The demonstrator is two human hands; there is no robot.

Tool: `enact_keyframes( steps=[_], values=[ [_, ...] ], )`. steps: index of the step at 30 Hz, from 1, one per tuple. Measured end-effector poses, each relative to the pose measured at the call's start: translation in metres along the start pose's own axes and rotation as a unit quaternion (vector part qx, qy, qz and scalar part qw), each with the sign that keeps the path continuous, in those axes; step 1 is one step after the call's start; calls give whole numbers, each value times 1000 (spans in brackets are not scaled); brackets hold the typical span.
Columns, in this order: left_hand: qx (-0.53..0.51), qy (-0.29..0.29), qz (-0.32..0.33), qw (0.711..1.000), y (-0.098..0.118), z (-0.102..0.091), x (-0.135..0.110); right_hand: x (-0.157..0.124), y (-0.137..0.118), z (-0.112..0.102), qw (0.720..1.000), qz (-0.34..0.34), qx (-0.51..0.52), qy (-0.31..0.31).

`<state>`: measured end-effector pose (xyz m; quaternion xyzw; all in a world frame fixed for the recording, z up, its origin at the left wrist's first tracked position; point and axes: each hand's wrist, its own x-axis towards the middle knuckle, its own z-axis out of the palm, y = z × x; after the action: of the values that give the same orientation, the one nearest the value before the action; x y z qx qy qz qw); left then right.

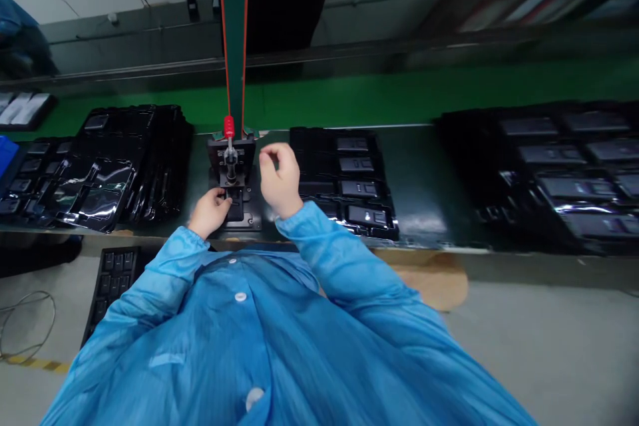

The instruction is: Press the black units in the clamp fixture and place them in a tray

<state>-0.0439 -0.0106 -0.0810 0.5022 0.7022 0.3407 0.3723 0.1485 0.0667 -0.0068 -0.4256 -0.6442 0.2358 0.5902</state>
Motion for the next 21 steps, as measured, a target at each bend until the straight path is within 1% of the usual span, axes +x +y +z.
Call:
enact_keyframes(
  steps=[2,5,6,9,11,14,18,21],
  values=[
    [-27,-11,-5,1000,2,-1,1,-30,5,-9,997,73,21,-31],
    [-68,-22,-16,997,5,-5,-4,-70,12,-19,972,204,66,-94],
    [-82,-25,-18,996,7,-7,-8,-81,14,-21,963,234,77,-106],
    [-117,-38,-22,992,12,-13,-23,-105,19,-23,942,292,106,-130],
    [-147,-52,-24,987,16,-16,-33,-113,19,-22,922,332,134,-149],
    [-204,-80,-29,975,23,-18,-49,-115,15,-21,891,379,180,-175],
    [-239,-113,-33,964,31,-17,-63,-110,7,-21,856,412,242,-199],
    [-250,-131,-35,959,34,-15,-69,-109,4,-21,835,427,277,-208]
  ],
)
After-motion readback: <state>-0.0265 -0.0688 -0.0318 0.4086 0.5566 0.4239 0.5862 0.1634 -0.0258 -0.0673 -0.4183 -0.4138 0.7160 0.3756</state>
